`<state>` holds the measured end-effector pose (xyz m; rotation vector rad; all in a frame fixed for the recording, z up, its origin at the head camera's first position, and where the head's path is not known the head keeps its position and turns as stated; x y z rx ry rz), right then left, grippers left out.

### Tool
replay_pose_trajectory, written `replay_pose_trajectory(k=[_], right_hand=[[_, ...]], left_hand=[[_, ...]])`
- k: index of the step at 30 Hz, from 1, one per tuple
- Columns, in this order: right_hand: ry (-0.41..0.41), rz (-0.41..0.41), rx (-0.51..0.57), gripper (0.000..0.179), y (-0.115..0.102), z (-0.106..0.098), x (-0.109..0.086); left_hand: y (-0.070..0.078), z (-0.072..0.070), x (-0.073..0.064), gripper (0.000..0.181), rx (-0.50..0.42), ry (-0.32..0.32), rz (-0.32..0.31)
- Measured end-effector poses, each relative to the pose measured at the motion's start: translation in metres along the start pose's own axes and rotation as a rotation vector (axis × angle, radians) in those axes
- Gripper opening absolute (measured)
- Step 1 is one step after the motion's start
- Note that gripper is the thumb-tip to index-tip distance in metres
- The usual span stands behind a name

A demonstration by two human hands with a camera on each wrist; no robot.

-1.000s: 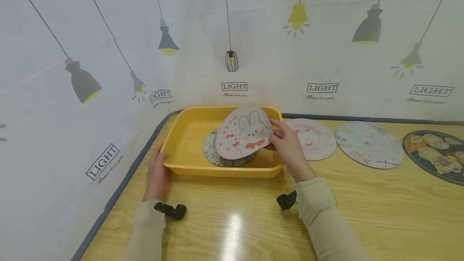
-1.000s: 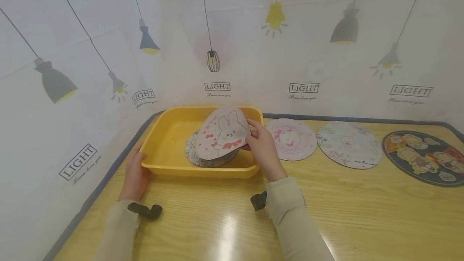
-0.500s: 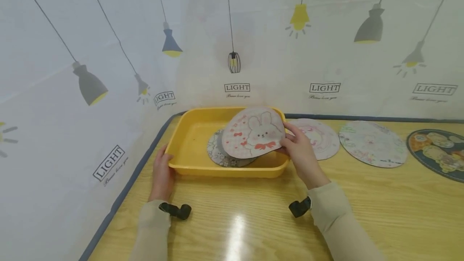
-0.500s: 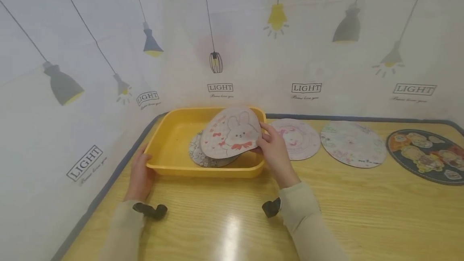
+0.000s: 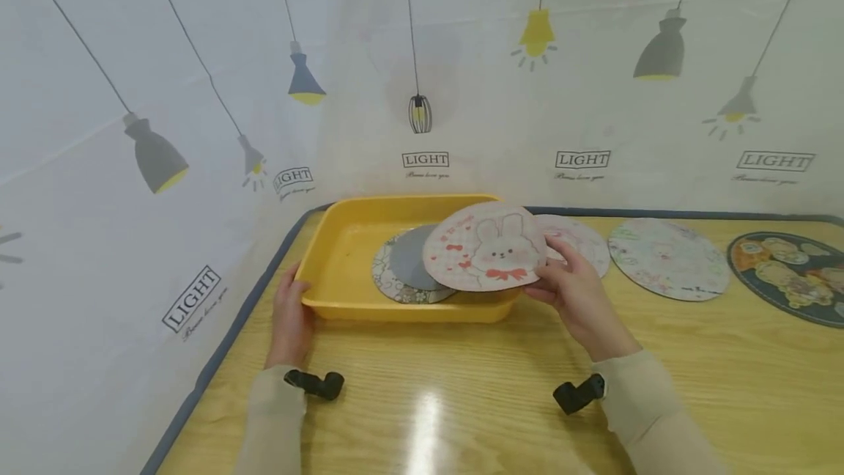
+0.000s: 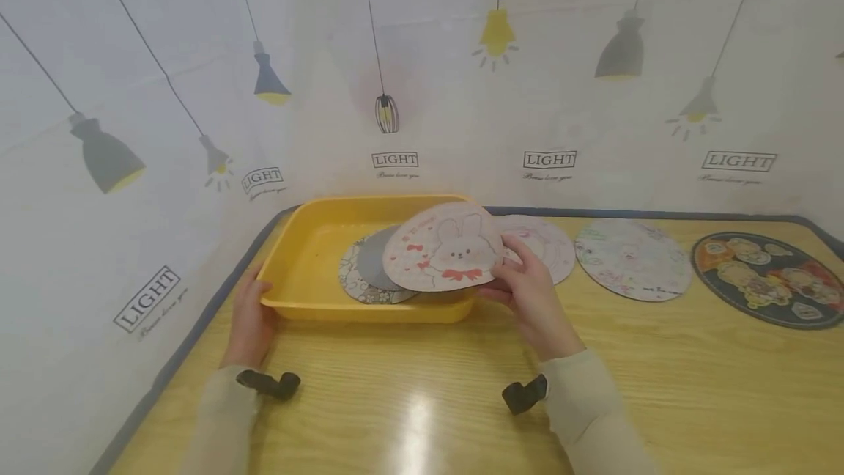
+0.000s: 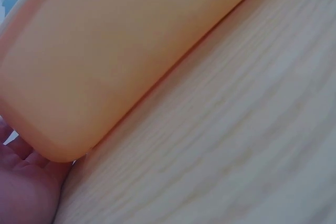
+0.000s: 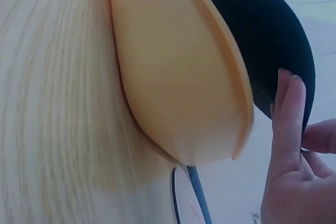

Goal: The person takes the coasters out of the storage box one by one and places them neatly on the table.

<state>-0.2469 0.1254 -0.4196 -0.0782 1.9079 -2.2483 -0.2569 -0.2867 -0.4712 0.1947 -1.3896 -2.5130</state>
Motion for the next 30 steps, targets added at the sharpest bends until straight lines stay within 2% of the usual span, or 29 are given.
replay_pose_trajectory(k=[7, 15, 23, 30], right_hand=[[0.012, -0.045, 0.088, 0.055, -0.004, -0.024, -0.018], [0.042, -0.019, 0.063, 0.063, -0.003, -0.047, -0.042], [0.090, -0.090, 0.164, 0.063, 0.001, -0.074, -0.062], [0.099, -0.116, 0.196, 0.062, 0.009, -0.102, -0.085]], left_hand=[[-0.001, -0.002, 0.002, 0.047, 0.002, 0.005, -0.002], [0.000, 0.000, 0.001, 0.047, 0.013, 0.022, -0.006], [0.000, 0.000, -0.001, 0.047, -0.014, 0.048, -0.015], [-0.002, 0.000, -0.001, 0.047, 0.022, 0.014, -0.018]])
Point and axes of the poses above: each hand's wrist, its own x-axis towards the middle knuckle, its own z-axis out of the palm, y = z × x, the point moved 4 cm from there along x, towards the middle knuckle, and after that the axes turned 14 degrees about -x, right-handed, at the moved point
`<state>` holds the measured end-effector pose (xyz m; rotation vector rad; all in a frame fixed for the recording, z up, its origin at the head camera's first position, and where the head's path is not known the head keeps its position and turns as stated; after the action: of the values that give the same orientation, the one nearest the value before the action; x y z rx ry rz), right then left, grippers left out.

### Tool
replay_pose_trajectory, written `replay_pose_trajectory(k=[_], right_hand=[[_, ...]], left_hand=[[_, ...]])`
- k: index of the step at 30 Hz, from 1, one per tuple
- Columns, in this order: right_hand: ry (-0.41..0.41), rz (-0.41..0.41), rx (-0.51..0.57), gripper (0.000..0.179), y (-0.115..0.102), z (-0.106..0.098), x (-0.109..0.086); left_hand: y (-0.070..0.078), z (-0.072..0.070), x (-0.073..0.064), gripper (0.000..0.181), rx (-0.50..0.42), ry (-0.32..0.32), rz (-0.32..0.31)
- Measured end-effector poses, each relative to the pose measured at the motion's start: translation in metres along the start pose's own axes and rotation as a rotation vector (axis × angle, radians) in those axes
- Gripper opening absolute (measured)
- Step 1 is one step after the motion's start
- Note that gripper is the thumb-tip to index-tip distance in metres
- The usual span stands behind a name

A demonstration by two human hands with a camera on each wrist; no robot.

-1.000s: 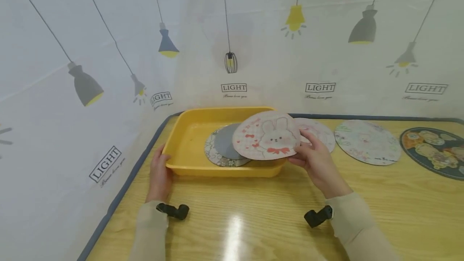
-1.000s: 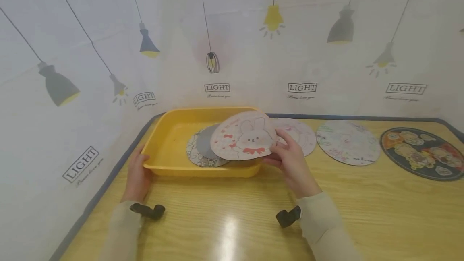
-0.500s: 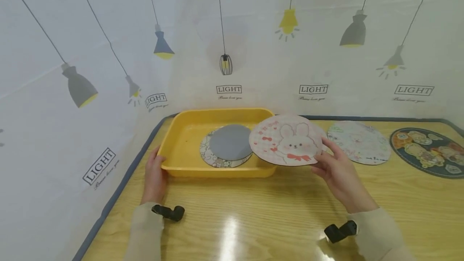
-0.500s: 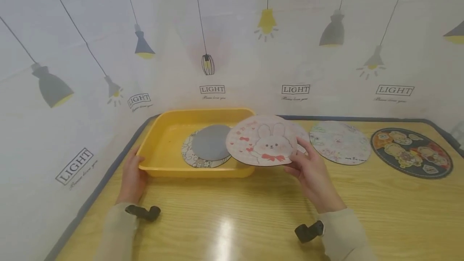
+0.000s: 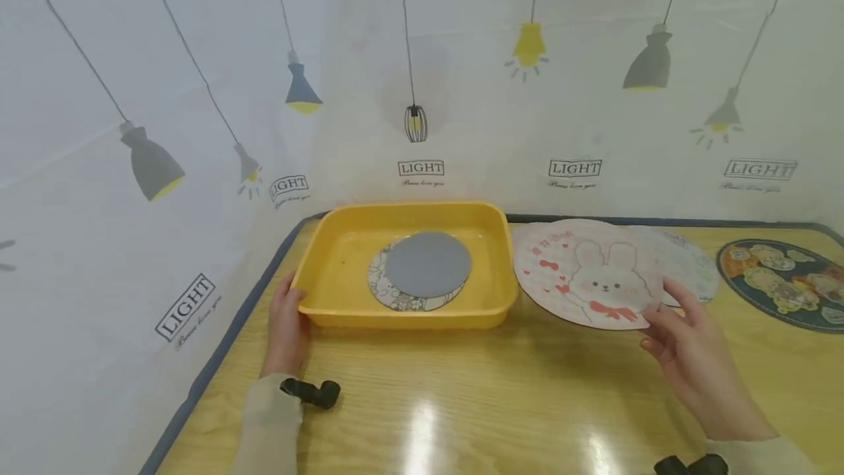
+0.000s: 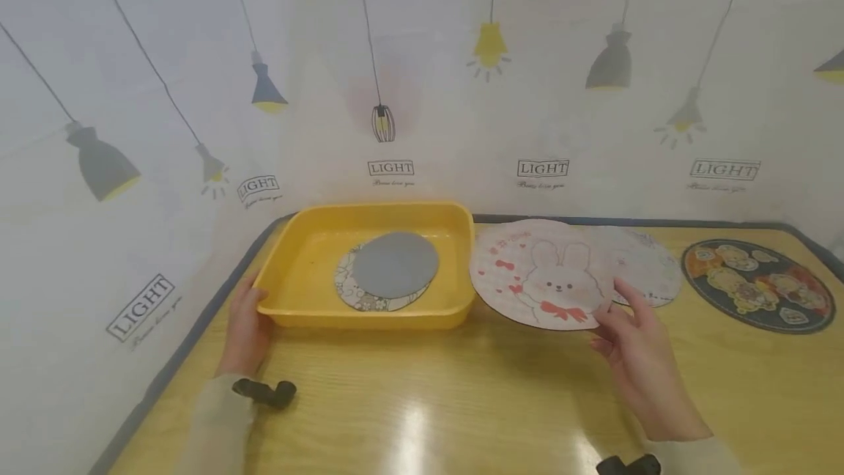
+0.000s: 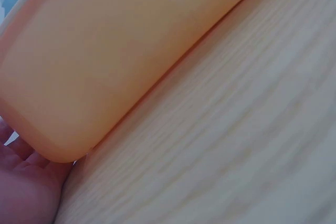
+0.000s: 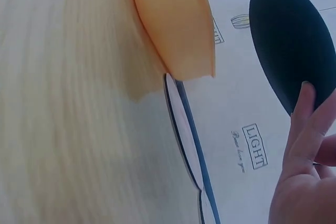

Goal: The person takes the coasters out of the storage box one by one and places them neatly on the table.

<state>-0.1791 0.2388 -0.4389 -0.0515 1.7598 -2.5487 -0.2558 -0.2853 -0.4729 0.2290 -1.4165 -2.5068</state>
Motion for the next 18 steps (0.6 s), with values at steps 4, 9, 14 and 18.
replay_pose_trajectory(k=[4, 9, 14, 18], right_hand=[[0.017, 0.028, 0.002, 0.064, 0.005, -0.022, -0.017], [0.042, 0.008, 0.030, 0.058, 0.007, -0.041, -0.024], [0.050, -0.031, 0.044, 0.054, 0.003, -0.051, -0.025], [0.062, -0.027, 0.061, 0.052, 0.002, -0.066, -0.029]], left_hand=[[-0.003, -0.002, -0.002, 0.047, 0.012, 0.001, -0.022], [-0.005, -0.004, -0.002, 0.047, 0.003, 0.004, -0.020], [-0.003, -0.005, -0.001, 0.048, -0.021, 0.013, -0.016], [-0.002, -0.003, -0.002, 0.049, -0.020, 0.015, -0.014]])
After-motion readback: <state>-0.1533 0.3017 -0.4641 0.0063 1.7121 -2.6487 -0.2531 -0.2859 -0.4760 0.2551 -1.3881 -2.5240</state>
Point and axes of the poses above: each hand's wrist, its own x-axis towards the middle knuckle, its own z-axis out of the palm, y = z × x, the point moved 4 cm from there along x, towards the middle knuckle, and after that the axes turned 14 degrees about -x, right-handed, at the moved point
